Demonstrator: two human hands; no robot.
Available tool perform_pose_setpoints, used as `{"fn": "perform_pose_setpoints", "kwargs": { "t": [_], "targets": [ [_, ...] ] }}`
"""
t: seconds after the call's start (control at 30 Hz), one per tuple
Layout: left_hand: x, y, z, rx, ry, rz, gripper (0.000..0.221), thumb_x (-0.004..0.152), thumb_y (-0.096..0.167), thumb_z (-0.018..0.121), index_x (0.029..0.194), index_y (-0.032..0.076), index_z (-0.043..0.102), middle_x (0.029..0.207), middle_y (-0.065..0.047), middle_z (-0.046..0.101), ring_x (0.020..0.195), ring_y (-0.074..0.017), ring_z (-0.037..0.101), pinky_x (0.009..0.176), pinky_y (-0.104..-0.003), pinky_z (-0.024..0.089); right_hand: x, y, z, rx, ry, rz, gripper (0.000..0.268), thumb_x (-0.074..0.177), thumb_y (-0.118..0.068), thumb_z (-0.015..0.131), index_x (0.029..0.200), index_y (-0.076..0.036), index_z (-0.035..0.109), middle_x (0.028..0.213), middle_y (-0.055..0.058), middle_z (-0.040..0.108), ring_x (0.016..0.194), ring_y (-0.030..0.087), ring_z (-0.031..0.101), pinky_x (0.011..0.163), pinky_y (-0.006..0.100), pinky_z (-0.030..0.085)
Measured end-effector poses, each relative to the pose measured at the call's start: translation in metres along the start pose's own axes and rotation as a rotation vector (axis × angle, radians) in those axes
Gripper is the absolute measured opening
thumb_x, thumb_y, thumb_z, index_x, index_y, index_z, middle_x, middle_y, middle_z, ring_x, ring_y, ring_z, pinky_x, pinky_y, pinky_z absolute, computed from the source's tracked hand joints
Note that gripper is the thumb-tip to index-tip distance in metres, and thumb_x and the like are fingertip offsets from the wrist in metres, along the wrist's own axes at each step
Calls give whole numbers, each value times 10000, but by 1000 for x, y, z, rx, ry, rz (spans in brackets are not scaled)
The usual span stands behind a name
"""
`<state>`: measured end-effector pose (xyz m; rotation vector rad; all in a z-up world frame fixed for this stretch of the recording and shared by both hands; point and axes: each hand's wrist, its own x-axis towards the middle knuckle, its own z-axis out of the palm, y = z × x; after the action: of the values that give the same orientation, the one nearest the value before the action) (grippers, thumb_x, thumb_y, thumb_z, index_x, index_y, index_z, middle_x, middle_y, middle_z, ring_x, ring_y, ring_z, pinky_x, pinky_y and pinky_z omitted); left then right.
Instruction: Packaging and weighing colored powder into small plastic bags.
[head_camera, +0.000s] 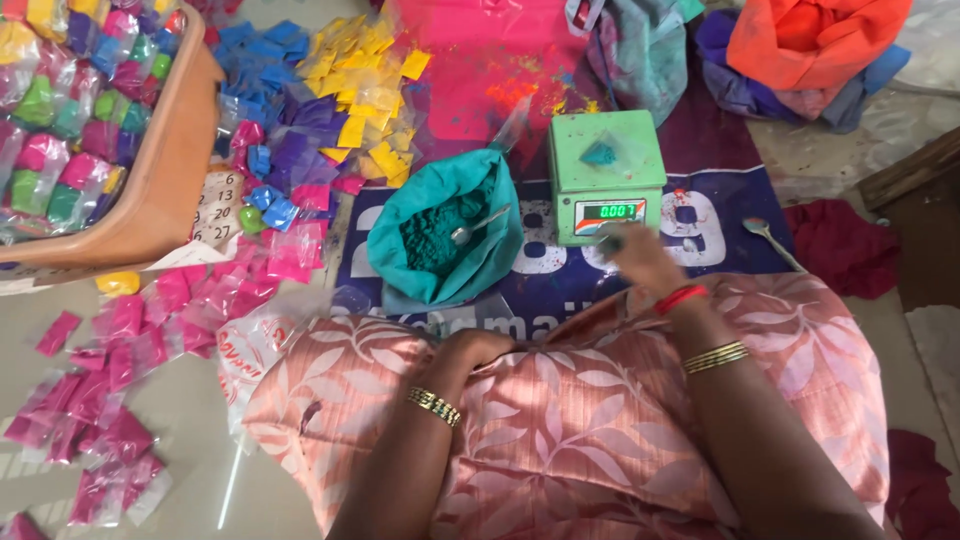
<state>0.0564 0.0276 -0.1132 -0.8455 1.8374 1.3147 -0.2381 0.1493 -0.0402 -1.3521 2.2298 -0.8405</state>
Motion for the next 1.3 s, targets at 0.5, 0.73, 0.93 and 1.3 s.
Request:
{"fn": "perform_pose_setpoints", "kwargs": {
  "t": [0.5,0.73,0.93,1.3],
  "targets": [
    [-44,0,-39,103,78,2,595,974,613,474,1258,141,699,1282,-77,705,1078,-221,672,936,-392,509,52,-127,88,-49,457,-425,206,886,-30,714,1091,-30,692,1049,238,681,979,468,644,832,532,526],
    [-73,-1,-56,83,78,35,558,974,578,479,1277,158,687,1297,-74,697,1092,-227,670,941,-395,510,90,-125,107,64,273,-182,246,819,-57,753,1062,-33,726,958,220,723,914,375,737,783,448,579],
    [-64,-80,-39,91,55,58,529,974,547,483,1293,173,677,1311,-72,691,1105,-232,668,946,-398,511,81,-163,97,-13,268,-323,212,817,-59,782,1000,16,707,958,238,713,878,423,702,758,470,556],
    [-83,-118,-13,133,22,83,485,974,491,491,1322,199,659,1336,-67,678,1128,-242,664,954,-403,512,72,-167,91,71,297,-249,177,875,32,644,1036,0,710,928,213,729,847,369,736,709,448,566]
  ]
}}
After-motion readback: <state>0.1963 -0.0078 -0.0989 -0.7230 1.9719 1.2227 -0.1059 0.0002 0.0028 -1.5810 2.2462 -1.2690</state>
